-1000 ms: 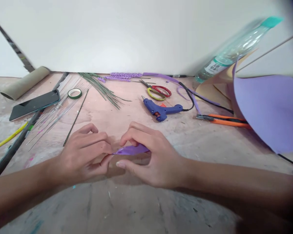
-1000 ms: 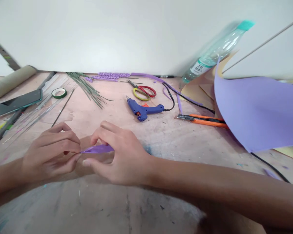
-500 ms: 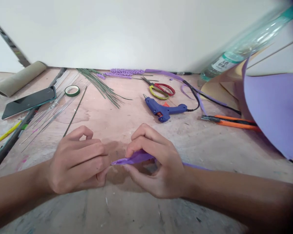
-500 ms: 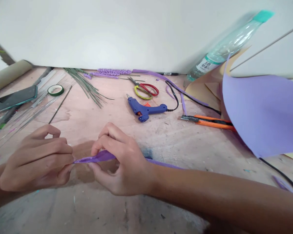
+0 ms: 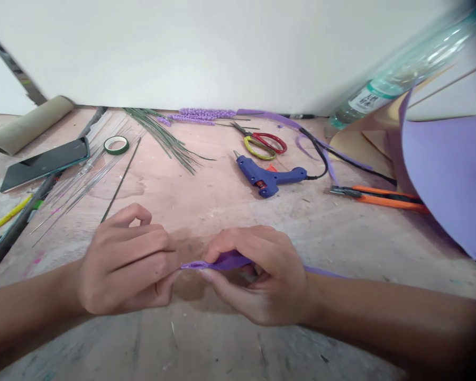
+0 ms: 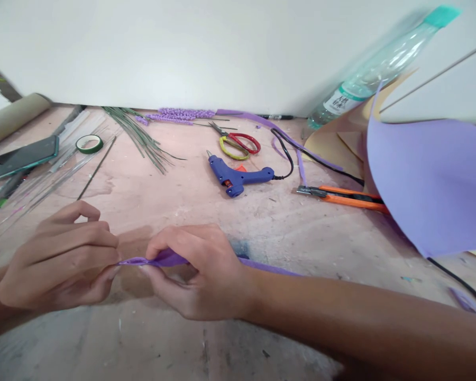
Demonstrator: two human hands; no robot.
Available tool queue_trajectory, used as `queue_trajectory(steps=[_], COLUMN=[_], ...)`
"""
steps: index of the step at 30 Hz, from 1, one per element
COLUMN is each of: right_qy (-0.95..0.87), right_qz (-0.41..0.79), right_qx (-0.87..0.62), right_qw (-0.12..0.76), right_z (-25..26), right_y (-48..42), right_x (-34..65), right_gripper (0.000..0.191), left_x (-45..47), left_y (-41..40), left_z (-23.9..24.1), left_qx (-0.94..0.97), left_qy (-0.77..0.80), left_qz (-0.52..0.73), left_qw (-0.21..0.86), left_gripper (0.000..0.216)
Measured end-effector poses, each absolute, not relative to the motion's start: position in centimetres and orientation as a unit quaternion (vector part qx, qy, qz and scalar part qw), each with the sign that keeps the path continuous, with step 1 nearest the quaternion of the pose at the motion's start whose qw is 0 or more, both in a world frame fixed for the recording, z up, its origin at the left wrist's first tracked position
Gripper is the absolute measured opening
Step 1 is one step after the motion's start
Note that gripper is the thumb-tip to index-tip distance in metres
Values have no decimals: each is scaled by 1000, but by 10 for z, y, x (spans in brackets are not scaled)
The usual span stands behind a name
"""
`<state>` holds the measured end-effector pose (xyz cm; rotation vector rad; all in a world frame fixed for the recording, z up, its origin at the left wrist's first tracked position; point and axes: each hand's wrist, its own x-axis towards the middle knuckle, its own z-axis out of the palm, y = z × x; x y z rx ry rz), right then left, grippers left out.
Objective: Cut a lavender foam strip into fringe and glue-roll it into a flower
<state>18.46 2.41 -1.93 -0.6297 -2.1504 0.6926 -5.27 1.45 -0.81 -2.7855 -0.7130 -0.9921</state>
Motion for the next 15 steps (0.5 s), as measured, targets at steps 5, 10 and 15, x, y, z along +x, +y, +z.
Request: queue_trajectory(steps=[5, 10, 15], right_qy=[-844, -844, -844], right_qz=[269, 282, 277], right_qx=[-248, -236, -239], right_qw=[391, 390, 392], right_z=[-18, -18, -18], right_y=[26, 24, 24], right_x=[183, 183, 183], right_gripper=[10, 13, 12], left_x=[-49, -44, -42], left_y=[13, 6, 4], left_z=[-10, -15, -13], left_qx=[-906, -880, -871], left_qy=[-262, -283, -292], left_qz=[-329, -330, -339], left_qw=[-52, -190, -203], left_gripper=[4, 15, 10])
